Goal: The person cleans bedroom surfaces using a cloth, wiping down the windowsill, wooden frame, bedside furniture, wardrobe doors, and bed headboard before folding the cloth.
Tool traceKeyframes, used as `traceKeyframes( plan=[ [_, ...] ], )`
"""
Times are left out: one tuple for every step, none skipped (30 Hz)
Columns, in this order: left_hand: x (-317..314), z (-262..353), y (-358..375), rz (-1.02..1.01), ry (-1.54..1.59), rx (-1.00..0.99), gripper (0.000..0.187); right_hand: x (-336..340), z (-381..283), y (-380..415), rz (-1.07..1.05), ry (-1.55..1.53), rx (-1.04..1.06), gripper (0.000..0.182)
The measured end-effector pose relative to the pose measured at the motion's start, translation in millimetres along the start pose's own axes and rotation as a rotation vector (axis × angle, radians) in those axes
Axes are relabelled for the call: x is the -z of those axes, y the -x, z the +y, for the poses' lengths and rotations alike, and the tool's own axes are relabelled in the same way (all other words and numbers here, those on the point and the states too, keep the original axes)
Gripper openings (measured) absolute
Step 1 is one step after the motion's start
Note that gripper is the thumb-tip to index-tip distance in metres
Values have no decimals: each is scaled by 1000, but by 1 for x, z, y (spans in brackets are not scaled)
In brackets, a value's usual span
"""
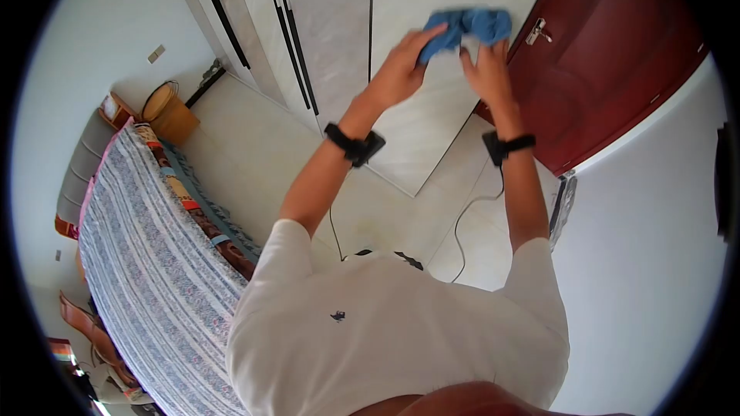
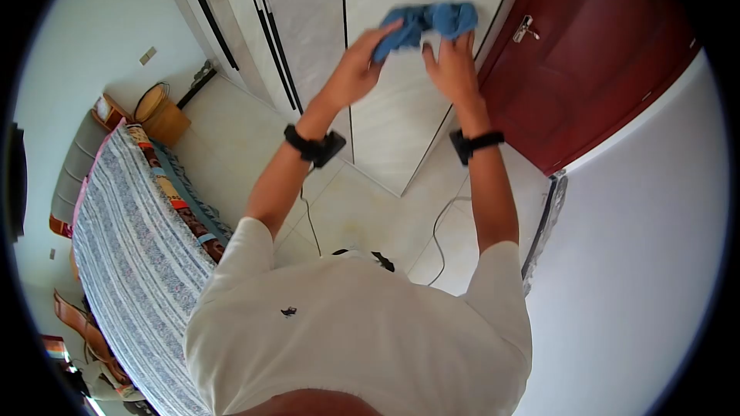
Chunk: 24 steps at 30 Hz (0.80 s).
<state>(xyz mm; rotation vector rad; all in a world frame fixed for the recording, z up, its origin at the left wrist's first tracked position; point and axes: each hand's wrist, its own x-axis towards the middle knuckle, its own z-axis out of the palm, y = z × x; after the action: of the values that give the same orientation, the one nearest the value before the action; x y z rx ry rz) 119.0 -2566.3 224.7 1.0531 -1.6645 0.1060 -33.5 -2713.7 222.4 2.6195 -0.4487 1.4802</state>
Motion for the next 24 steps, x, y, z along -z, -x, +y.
traceKeyframes(
  plan=[
    [7,8,-25,-8,-15,17,73,-5,8,-32,91,57,81,74],
    [2,-6,-50,43,-124,-135,73,-10,12,-62,149,6,160,72],
    [-6,-20,-72,53,-131,-127,73,-16,18,-88,99,94,239,68],
    [-15,-33,-89,117,-246,-187,74,-28,24,-106,82,7,225,68],
    [-16,-45,-102,184,-364,-255,76,-38,28,-121,71,-76,218,69],
    [-12,-59,-112,200,-371,-259,76,-46,34,-131,71,-76,236,69],
    [-12,-73,-119,183,-403,-250,77,-53,40,-139,53,18,222,65],
    [-12,-86,-124,163,-432,-241,79,-59,45,-145,36,114,204,61],
    [-13,-99,-125,170,-434,-242,79,-67,50,-147,35,114,211,61],
    [-13,-110,-122,103,-432,-203,79,-72,50,-143,114,291,248,55],
    [-12,-120,-120,38,-431,-165,79,-75,48,-142,194,466,286,50],
    [-9,-131,-120,42,-434,-164,79,-77,49,-142,195,465,291,50],
    [-2,-136,-117,-42,-327,-86,79,-74,41,-143,120,499,251,45],
    [-2,-140,-113,-132,-216,-8,80,-72,35,-138,43,534,206,41],
    [-4,-142,-111,-137,-215,-9,80,-73,34,-134,44,534,201,41],
    [-7,-145,-107,-116,-136,2,79,-76,33,-133,25,544,185,39],
    [-9,-149,-103,-90,-57,12,79,-81,33,-132,7,553,173,37],
    [-12,-150,-98,-83,-60,11,79,-85,32,-130,9,553,180,37],
    [-17,-153,-90,-20,5,16,78,-90,31,-125,-31,578,171,37],
    [-23,-158,-82,44,70,21,77,-97,31,-120,-72,603,162,38],
    [-27,-163,-72,48,67,21,77,-107,31,-115,-71,601,166,38],
    [-28,-168,-63,24,179,125,77,-118,31,-109,-82,622,201,37],
    [-28,-171,-55,0,291,229,77,-128,30,-105,-92,642,236,37],
    [-27,-176,-46,6,315,287,76,-140,29,-102,-144,637,242,36]
  ],
)
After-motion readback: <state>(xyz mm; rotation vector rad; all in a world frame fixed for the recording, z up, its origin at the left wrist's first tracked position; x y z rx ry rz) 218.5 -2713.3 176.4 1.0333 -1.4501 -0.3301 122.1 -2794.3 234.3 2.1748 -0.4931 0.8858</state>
